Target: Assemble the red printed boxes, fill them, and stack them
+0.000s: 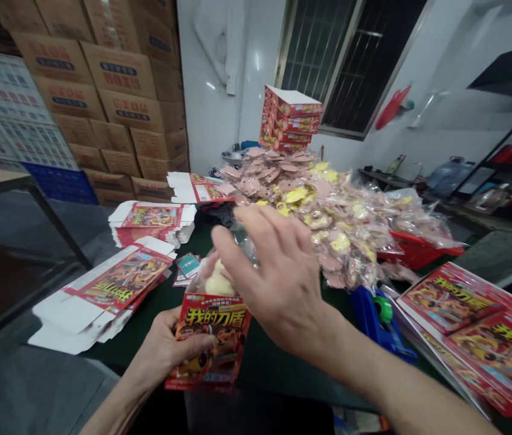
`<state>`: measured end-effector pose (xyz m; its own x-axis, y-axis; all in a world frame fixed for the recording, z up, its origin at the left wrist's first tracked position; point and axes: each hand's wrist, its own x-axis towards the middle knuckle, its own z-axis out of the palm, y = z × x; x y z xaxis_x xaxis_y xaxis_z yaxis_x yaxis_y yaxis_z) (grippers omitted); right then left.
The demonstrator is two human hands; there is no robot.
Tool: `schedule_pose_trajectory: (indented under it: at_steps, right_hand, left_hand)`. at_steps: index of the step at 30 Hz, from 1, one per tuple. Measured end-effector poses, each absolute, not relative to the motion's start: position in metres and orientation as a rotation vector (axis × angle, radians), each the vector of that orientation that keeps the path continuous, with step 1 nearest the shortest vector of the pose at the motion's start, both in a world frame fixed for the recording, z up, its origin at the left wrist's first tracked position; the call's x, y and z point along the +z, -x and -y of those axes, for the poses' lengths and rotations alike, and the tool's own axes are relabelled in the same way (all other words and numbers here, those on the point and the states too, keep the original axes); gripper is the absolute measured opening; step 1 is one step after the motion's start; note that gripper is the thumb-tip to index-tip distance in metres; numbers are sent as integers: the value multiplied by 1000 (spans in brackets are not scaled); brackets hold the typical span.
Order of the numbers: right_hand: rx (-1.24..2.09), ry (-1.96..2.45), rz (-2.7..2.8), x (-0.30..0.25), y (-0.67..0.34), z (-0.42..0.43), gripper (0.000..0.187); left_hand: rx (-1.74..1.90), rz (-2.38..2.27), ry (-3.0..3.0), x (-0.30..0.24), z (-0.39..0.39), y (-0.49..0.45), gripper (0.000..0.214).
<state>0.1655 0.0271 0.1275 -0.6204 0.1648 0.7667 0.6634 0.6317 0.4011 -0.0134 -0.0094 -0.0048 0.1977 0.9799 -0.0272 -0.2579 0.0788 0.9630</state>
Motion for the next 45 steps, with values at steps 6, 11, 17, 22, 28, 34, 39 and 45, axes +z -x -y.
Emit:
schedule_pose_trajectory:
  at_steps: [6, 11, 17, 22, 28, 34, 39, 45]
  right_hand:
    - [-439, 724, 2045, 61, -165, -9, 37]
    - [-261, 727, 2118, 31, -153, -13, 38]
    - [-168, 634, 2108, 31, -163, -6, 20]
    - [-358, 769, 1837, 45, -170, -3, 44]
    - [-421, 679, 2051, 34, -154, 11, 36]
    - [-443, 670, 1932, 19, -146, 27, 31]
    - [-339, 593, 1978, 28, -145, 22, 28]
    - [49, 752, 2363, 48, -145, 19, 17]
  left_hand:
    - [1248, -917, -1072, -7, 13, 19, 37]
    - [1247, -1013, -1265, -14, 15, 21, 27]
    - [1203, -1105, -1398, -16, 14, 22, 31]
    - [1141, -1120, -1444, -15, 13, 17, 34]
    - [1237, -1229, -1482, -20, 26, 12, 25]
    - [1321, -1390, -1454, -26, 42, 11, 24]
    - [1349, -1406, -1469, -24, 47, 10, 25]
    - [1454, -1423, -1668, -17, 52, 10, 20]
